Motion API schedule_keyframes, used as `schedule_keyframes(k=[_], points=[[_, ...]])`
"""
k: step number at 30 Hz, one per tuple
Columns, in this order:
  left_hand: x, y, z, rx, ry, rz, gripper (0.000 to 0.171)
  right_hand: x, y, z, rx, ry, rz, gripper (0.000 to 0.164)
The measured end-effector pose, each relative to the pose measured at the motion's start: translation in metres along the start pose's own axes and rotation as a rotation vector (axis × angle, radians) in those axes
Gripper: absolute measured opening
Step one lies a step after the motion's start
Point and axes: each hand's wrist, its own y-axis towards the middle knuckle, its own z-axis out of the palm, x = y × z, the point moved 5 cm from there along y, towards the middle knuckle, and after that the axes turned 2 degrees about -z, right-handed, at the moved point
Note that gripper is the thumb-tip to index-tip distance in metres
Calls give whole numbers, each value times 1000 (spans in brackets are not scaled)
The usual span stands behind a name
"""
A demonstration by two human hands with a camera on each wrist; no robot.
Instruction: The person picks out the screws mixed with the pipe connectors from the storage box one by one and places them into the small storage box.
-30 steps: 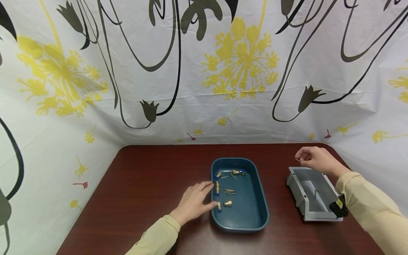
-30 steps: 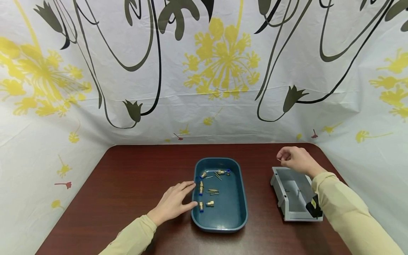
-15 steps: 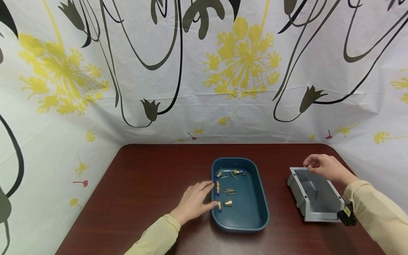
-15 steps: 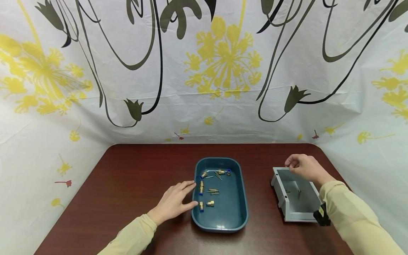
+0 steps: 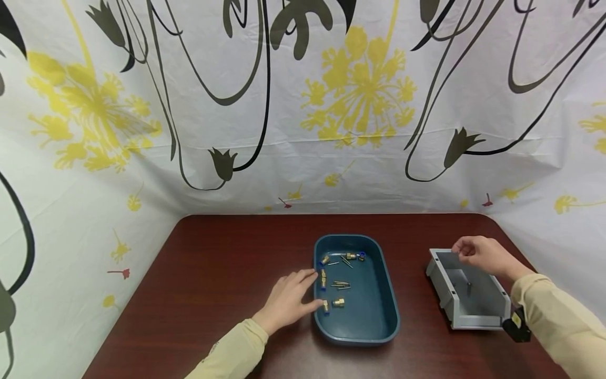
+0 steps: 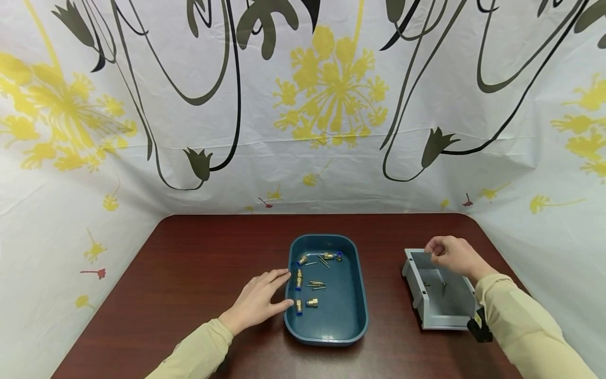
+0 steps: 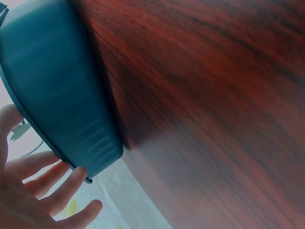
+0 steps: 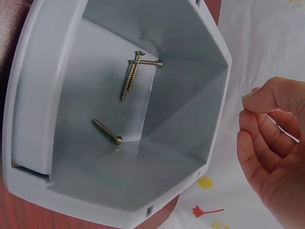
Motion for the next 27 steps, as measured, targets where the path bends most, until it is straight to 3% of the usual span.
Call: schedule_keyframes(k=[14,19,27], points=[[1,0,0,1,-1,3,60,13,12,-5,-35,-14,-71,13],[1,0,0,-4,2,3,60,32,27,-13,-56,-3,-95,12],[1,0,1,7,-3,-2,60,73,55,-8,3,79,-122,13]])
